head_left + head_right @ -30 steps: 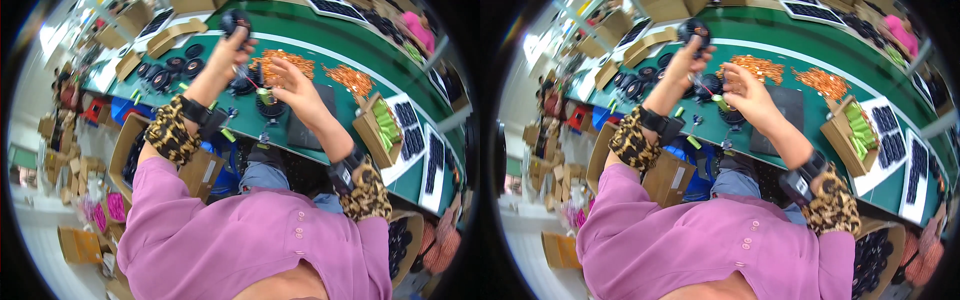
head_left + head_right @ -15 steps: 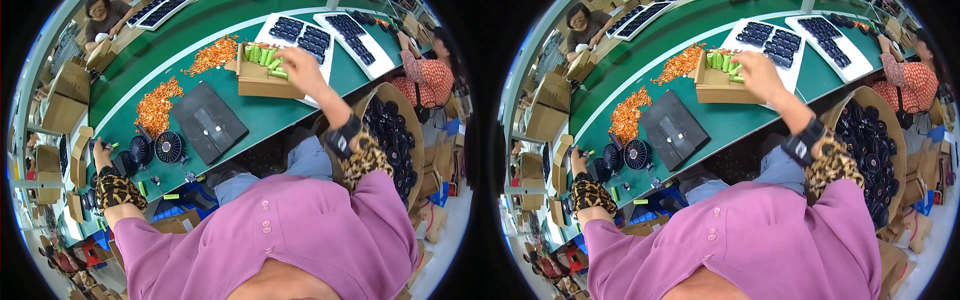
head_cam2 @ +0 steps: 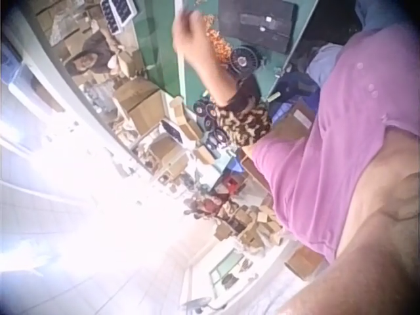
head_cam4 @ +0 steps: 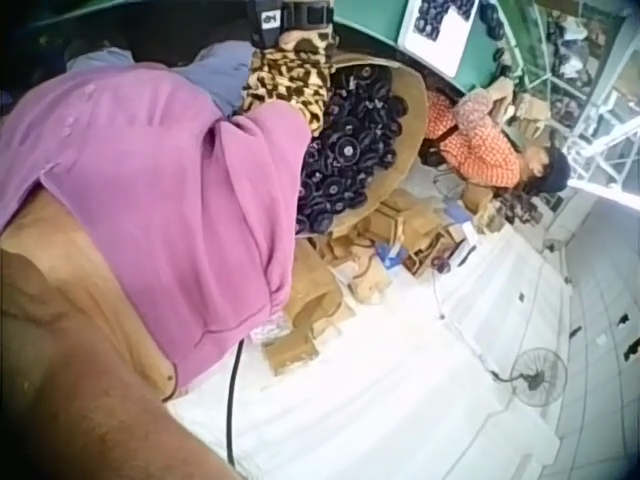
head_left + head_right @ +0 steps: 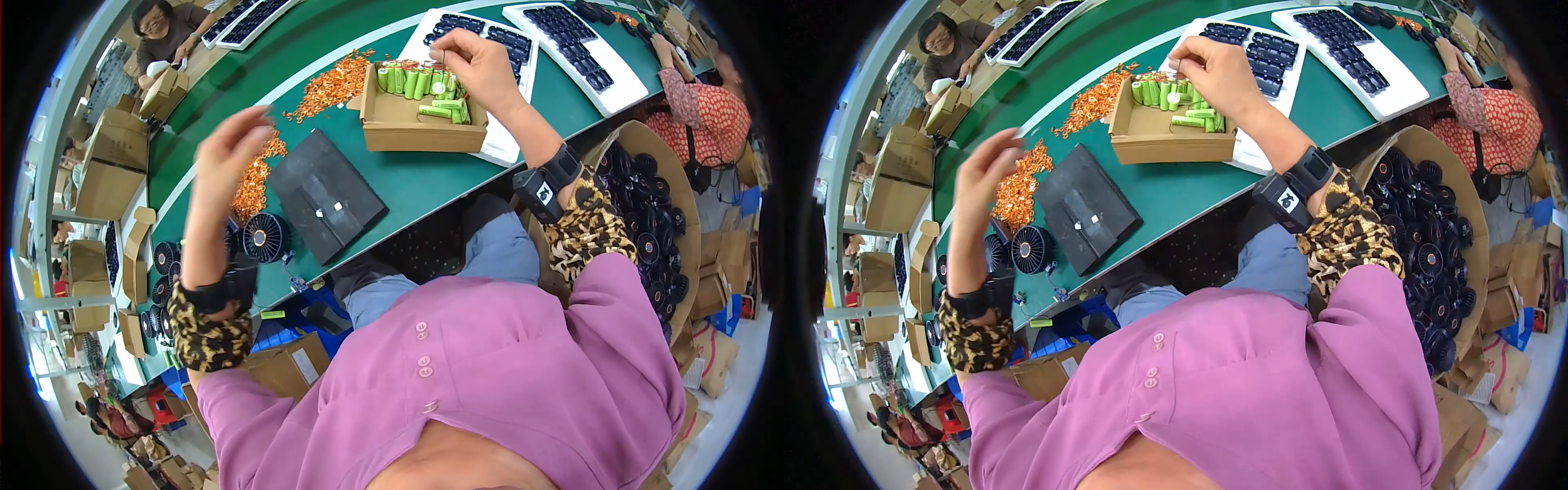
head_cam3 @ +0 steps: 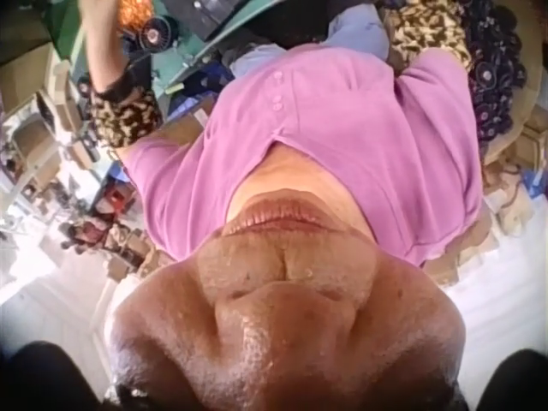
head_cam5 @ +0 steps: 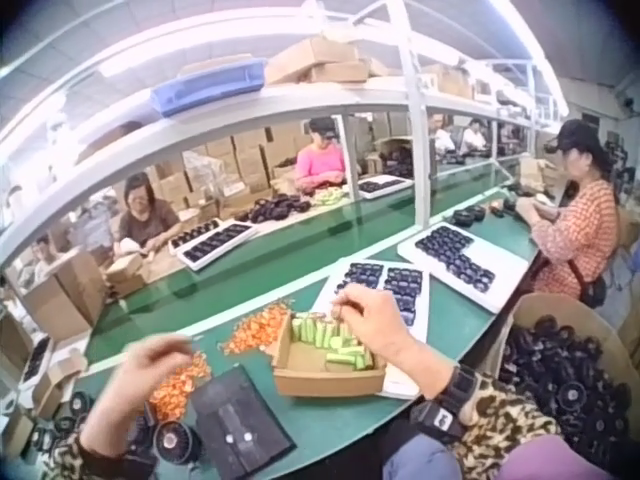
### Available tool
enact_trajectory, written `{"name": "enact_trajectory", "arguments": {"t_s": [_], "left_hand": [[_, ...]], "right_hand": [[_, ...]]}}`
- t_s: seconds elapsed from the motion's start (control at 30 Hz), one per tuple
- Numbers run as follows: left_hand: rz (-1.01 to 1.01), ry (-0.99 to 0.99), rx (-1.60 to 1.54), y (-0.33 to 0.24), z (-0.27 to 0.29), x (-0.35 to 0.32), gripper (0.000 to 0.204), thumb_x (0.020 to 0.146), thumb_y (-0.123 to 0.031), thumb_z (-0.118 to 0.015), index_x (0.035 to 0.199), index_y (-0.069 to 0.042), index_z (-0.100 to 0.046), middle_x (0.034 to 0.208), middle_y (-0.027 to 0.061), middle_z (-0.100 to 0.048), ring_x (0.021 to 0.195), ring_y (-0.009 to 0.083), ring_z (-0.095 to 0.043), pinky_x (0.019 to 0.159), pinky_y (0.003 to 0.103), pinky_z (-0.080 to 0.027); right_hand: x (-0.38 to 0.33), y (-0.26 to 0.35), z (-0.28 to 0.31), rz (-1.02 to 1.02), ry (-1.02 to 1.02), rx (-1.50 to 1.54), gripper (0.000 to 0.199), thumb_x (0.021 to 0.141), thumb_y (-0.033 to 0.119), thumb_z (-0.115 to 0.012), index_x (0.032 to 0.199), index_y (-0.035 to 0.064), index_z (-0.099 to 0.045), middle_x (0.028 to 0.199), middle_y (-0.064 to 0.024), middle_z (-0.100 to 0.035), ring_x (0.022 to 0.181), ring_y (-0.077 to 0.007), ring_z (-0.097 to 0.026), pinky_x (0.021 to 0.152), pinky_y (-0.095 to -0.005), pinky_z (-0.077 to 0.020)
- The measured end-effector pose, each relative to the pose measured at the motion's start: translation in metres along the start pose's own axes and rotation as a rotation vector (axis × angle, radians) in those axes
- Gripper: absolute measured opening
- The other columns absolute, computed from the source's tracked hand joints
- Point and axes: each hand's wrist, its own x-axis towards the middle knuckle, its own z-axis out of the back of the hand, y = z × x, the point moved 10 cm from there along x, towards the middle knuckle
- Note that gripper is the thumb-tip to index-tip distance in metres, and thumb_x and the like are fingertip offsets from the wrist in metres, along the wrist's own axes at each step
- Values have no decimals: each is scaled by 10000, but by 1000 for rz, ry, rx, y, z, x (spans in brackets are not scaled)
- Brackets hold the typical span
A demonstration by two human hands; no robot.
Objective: Assembling small handheld fans by connecting batteries and circuit boards to the motor housing at a workbench.
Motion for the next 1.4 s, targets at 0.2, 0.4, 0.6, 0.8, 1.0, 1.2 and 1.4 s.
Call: {"name": "enact_trajectory", "arguments": {"t_s": [0.2,0.4,0.6,0.8,1.0,1.2,1.4], "left_hand": [[-24,255,-466,-77,-171,7,504,853,-151,-580,1282,2,-362,1128,180,-544,911,194,-602,713,281,-515],[146,397,-786,-91,-258,-18,369,856,-124,-574,1159,54,-460,911,132,-622,760,165,-619,625,243,-518],[78,583,-672,-120,-314,-53,375,803,12,-592,1155,14,-465,857,102,-638,714,121,-607,585,221,-508],[29,690,-514,-143,-355,-65,450,771,70,-598,1182,-23,-441,780,54,-626,683,89,-596,579,201,-489],[-239,715,-239,-177,-382,-81,497,752,54,-629,1199,-45,-437,749,53,-625,667,84,-608,615,212,-500],[-216,766,-336,-187,-396,-86,553,744,35,-652,1238,-48,-417,854,84,-631,746,98,-609,654,227,-504],[-175,799,-303,-153,-371,-76,386,805,29,-589,1178,-6,-496,962,59,-593,874,109,-571,787,225,-464]], "right_hand": [[-39,38,27,-141,-65,546,41,824,20,-596,835,-19,-599,748,-50,-628,684,-97,-610,612,-210,-499],[-136,79,90,167,-304,96,124,717,-57,-632,823,7,-626,813,-85,-626,735,-173,-613,647,-250,-486],[-215,63,122,-65,-353,109,193,716,-66,-633,889,17,-610,835,-91,-618,756,-202,-611,660,-269,-485],[-263,43,140,-401,-146,481,275,826,-42,-530,1092,14,-576,976,-97,-609,920,-177,-594,784,-286,-472],[-291,35,158,-464,-305,325,152,769,76,-627,909,32,-669,867,-52,-596,795,-133,-582,699,-239,-451],[-306,24,186,-468,-591,590,85,815,96,-595,845,18,-609,764,-42,-584,720,-144,-577,669,-240,-458],[-395,-73,317,-986,-818,535,139,835,195,-603,871,64,-573,565,31,-433,457,-57,-409,407,-211,-355]]}}
